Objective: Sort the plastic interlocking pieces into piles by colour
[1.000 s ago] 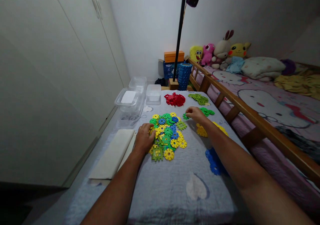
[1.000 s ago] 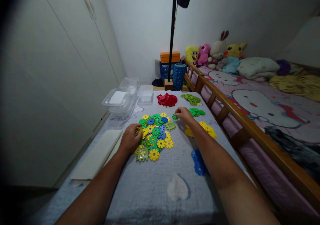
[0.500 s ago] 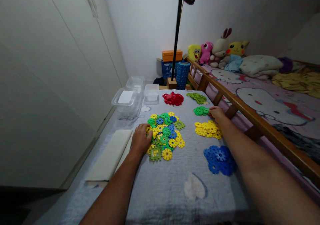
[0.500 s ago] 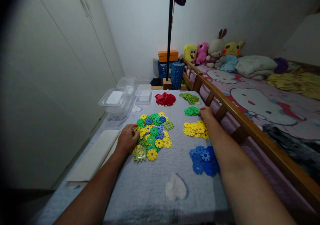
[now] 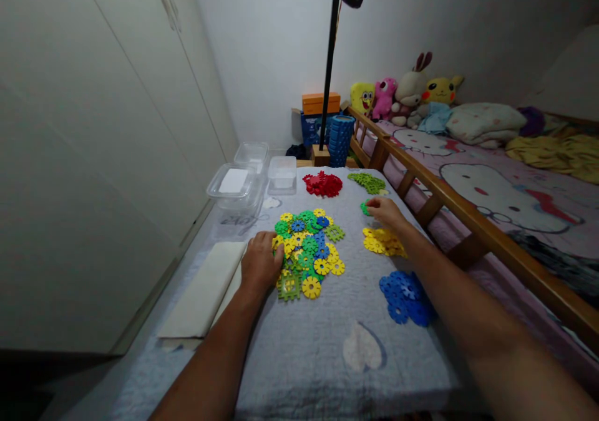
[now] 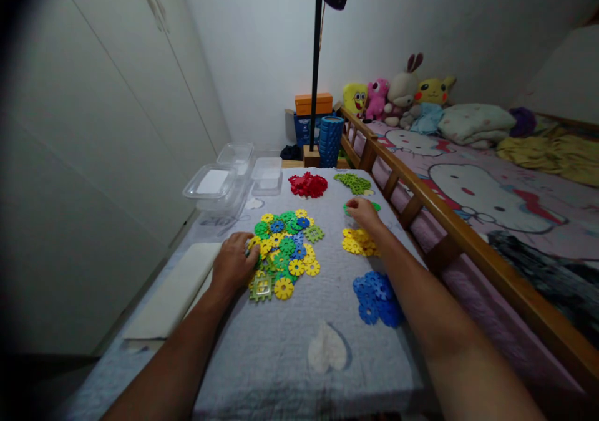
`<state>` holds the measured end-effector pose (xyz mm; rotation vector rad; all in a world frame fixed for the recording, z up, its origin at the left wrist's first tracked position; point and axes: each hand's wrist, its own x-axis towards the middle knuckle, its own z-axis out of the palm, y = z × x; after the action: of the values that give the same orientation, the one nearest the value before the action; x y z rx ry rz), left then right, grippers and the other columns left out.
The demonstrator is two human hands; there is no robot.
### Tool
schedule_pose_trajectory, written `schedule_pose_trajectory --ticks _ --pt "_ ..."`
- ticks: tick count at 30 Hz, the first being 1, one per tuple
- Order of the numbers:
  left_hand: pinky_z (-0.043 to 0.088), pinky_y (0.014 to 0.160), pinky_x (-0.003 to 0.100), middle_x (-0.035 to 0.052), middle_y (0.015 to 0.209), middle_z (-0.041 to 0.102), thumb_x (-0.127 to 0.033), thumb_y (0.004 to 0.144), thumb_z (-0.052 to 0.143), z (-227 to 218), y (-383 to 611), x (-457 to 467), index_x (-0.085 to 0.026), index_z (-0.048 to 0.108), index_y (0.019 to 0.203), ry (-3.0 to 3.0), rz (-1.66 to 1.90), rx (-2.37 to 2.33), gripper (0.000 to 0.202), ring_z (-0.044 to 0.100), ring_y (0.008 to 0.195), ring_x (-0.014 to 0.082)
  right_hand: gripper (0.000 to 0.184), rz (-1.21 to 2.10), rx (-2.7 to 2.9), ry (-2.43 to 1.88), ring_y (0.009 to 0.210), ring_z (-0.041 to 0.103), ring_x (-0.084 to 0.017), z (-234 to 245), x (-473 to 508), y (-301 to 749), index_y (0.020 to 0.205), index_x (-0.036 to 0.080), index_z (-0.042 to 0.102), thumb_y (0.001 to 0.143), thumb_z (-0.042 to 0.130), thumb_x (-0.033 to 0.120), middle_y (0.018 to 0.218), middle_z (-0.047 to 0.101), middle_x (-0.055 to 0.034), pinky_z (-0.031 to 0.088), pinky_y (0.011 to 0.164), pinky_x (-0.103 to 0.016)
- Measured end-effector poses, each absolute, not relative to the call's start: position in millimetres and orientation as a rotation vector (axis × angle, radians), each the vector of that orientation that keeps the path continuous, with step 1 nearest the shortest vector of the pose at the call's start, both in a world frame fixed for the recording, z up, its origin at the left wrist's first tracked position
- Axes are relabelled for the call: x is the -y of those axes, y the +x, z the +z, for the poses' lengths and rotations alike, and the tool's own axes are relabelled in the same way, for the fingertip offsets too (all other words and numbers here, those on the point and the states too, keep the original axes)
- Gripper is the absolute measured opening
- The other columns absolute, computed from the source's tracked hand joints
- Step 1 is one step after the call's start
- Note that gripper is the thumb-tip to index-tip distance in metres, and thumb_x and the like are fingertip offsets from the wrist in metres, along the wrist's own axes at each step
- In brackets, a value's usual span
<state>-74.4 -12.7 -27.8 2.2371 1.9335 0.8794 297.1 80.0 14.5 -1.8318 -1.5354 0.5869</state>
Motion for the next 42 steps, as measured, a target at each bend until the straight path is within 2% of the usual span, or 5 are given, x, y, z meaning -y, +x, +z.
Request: schedule_pose_trajectory --ticks 4,11,27,35,42 --pt "0.050 0.098 0.043 0.0130 0.116 0.066 -0.035 0.094 0.051 -21 -73 19 -0.018 0.064 0.116 2.227 0.727 -2.041 0.031 0.061 0.109 0.0310 0.022 0.758 2.139 -1.632 0.083 0.065 -0.018 17 -63 247 0.096 0.014 0.074 0.075 0.069 0.016 0.095 0.074 -0.0070 0.049 0.077 -0.026" --pt "0.051 0.097 0.041 0.0139 0.117 0.066 -0.034 0.094 0.052 -17 -72 21 -0.015 0.064 0.120 2.185 0.648 -2.040 0.034 0.064 0.109 0.0298 0.044 0.458 2.536 -1.712 0.103 0.062 -0.025 12 -47 217 0.116 0.015 0.071 0.072 0.075 0.022 0.116 0.068 -0.0137 0.046 0.089 -0.029" --pt "0.053 0.092 0.039 0.0100 0.112 0.067 -0.031 0.088 0.053 -33 -75 6 -0.019 0.065 0.110 2.041 0.930 -1.746 0.028 0.066 0.103 0.0247 0.056 0.375 1.914 -2.053 0.087 0.069 -0.022 24 -120 291 0.128 0.013 0.067 0.081 0.075 0.043 0.103 0.075 -0.0093 0.051 0.078 -0.028" --pt "0.054 0.088 0.037 0.0077 0.108 0.068 -0.031 0.086 0.055 -35 -74 3 -0.020 0.066 0.105 2.000 0.993 -1.741 0.025 0.067 0.099 0.0238 0.061 0.057 1.704 -2.201 0.116 0.064 -0.030 8 -171 320 0.134 0.012 0.064 0.078 0.077 0.033 0.129 0.069 -0.0159 0.050 0.095 -0.033" --pt "0.054 0.088 0.038 0.0075 0.109 0.068 -0.030 0.087 0.053 -32 -74 4 -0.021 0.065 0.104 1.982 0.988 -1.720 0.022 0.066 0.101 0.0237 0.060 0.021 1.660 -2.314 0.120 0.062 -0.031 1 -191 311 0.139 0.016 0.059 0.083 0.073 0.032 0.132 0.065 -0.0191 0.049 0.096 -0.036"
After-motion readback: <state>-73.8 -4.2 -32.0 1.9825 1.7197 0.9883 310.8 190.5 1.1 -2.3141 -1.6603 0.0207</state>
